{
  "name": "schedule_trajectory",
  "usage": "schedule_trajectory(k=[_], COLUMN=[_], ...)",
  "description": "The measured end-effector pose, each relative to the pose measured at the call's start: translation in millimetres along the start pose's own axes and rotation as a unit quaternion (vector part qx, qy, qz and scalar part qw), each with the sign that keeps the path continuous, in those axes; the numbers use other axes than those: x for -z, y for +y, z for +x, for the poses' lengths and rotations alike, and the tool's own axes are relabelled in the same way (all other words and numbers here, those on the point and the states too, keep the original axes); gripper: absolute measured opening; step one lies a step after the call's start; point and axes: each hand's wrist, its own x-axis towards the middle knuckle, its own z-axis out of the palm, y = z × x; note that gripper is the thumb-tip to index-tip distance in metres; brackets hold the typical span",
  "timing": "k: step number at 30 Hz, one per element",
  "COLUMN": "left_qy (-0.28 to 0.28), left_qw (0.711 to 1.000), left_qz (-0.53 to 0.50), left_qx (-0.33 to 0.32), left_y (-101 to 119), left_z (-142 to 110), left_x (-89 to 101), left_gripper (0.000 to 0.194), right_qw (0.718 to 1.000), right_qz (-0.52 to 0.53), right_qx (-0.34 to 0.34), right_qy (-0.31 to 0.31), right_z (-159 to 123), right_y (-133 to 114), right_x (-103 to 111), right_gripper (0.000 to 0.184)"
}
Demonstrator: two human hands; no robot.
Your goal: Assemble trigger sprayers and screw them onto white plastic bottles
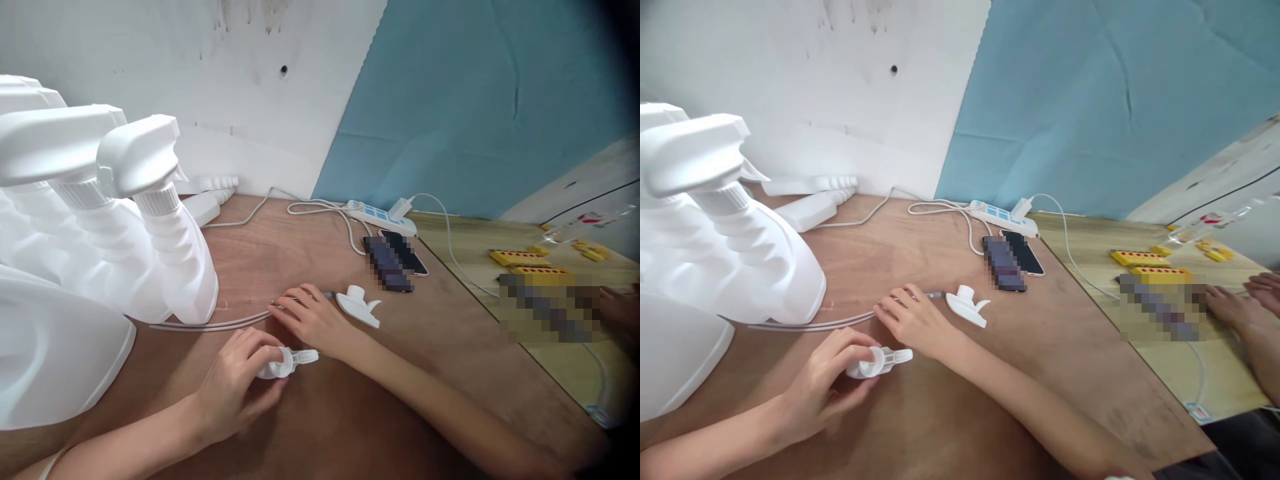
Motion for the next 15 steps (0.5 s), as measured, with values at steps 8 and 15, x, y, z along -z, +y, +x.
schedule_trajectory(k=[8,15], left_qy=[-0.032,-0.033], left_qw=[0.999,0.999], left_qz=[-0.008,-0.012], left_qx=[0.001,-0.007], left_y=[-2,-3], left_z=[-1,-2], left_x=[1.9,1.4], left_gripper=[0.016,0.017], right_qw=[0.998,0.996], right_qz=[0.0,0.003], right_qx=[0.002,-0.055], right_qy=[-0.055,-0.063], right_z=[-11,-52], right_y=[8,33], right_x=[-3,0], right_gripper=[0.023,0.023])
